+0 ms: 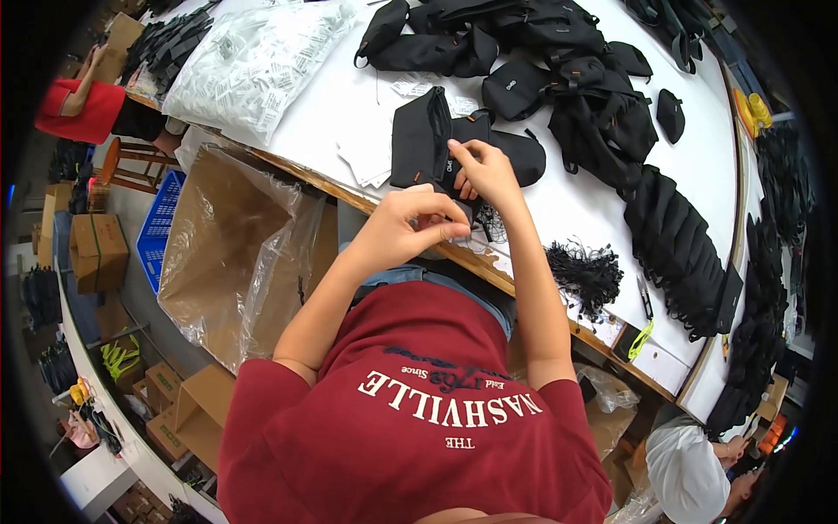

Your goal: Checking and packing small black pouches into larger quantities.

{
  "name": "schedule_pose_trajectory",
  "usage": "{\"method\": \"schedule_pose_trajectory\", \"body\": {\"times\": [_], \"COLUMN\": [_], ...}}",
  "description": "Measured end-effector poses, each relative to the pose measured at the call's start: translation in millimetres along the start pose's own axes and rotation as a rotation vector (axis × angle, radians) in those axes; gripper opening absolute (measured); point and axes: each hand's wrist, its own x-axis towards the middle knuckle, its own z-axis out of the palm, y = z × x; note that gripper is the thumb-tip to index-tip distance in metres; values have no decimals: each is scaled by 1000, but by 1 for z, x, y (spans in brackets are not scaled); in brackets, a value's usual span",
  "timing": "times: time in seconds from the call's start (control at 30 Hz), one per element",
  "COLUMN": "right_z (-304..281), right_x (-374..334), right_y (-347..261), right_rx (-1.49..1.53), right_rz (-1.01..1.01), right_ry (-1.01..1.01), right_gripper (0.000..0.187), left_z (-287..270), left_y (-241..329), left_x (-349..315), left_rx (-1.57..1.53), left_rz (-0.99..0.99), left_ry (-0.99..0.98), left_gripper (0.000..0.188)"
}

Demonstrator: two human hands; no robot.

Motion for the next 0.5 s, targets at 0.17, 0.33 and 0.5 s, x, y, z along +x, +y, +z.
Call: {"method": "schedule_pose_trajectory", "body": {"times": [0.17, 0.33, 0.5], "right_z": [4, -6, -15], "right_x": [7, -37, -76], "right_y": [-10, -48, -71], "right_rx": [-107, -393, -517], "right_rz": [-81, -459, -681], "right_ry": [6, 114, 166], "right_gripper": [25, 15, 13], "left_z": [-8, -44, -55], "left_y": [2, 1, -7], "left_x": [-1, 14, 25], "left_rx": [52, 479, 848], "left_rz": [7, 276, 433], "left_ry": [-69, 203, 167], "left_gripper": [9, 32, 43]}}
